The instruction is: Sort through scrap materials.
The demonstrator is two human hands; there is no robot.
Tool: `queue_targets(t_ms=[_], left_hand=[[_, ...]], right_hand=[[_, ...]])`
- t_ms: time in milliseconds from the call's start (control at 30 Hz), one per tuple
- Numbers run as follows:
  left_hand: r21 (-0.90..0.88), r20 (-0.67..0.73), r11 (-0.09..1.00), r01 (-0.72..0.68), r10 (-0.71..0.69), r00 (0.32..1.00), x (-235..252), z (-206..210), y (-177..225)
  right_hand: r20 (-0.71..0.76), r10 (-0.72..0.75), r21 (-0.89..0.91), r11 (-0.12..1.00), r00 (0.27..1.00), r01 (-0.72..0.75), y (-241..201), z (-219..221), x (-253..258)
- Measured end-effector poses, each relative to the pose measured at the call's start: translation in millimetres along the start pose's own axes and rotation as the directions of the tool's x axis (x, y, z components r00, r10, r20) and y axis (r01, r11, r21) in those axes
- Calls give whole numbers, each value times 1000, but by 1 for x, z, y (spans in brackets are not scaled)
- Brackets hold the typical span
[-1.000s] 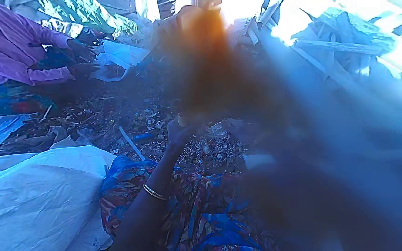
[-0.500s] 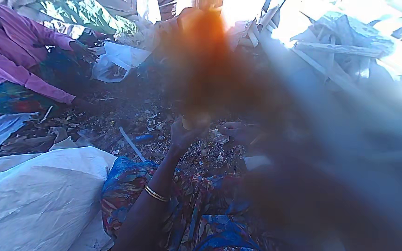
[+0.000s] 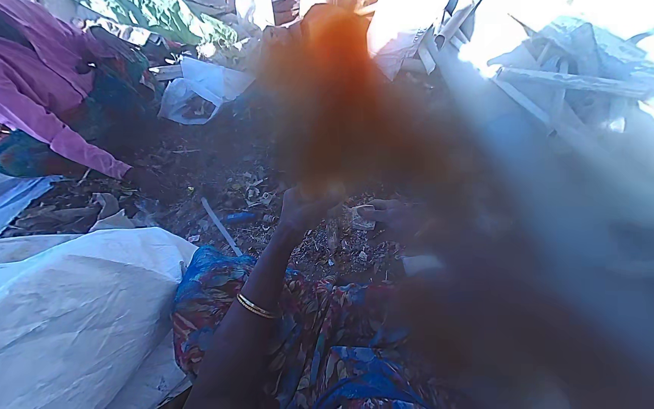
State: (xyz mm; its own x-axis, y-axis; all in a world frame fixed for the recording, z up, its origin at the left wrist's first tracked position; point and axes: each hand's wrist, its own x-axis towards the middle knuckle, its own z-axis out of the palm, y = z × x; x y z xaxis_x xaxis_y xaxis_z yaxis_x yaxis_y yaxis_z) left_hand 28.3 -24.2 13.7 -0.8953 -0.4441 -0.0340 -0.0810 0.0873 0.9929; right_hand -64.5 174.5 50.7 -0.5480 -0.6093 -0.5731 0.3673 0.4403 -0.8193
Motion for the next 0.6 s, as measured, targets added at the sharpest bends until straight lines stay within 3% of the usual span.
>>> queue_targets(t_ms=[133,300,600], left_hand=[[-158,-91,981,113,-129,987,3,1,-4],[-283,-113,914,292,-334,936,6,3,4],[-386,12,859,337,-361,933,7,4,0]], right_hand=[[-43,-132,-7,991,990,132,1,2,4],[-96,-263,-182,953,960,243,1,4,5],[-99,-245,-364,911,964,194,-11,5,0]])
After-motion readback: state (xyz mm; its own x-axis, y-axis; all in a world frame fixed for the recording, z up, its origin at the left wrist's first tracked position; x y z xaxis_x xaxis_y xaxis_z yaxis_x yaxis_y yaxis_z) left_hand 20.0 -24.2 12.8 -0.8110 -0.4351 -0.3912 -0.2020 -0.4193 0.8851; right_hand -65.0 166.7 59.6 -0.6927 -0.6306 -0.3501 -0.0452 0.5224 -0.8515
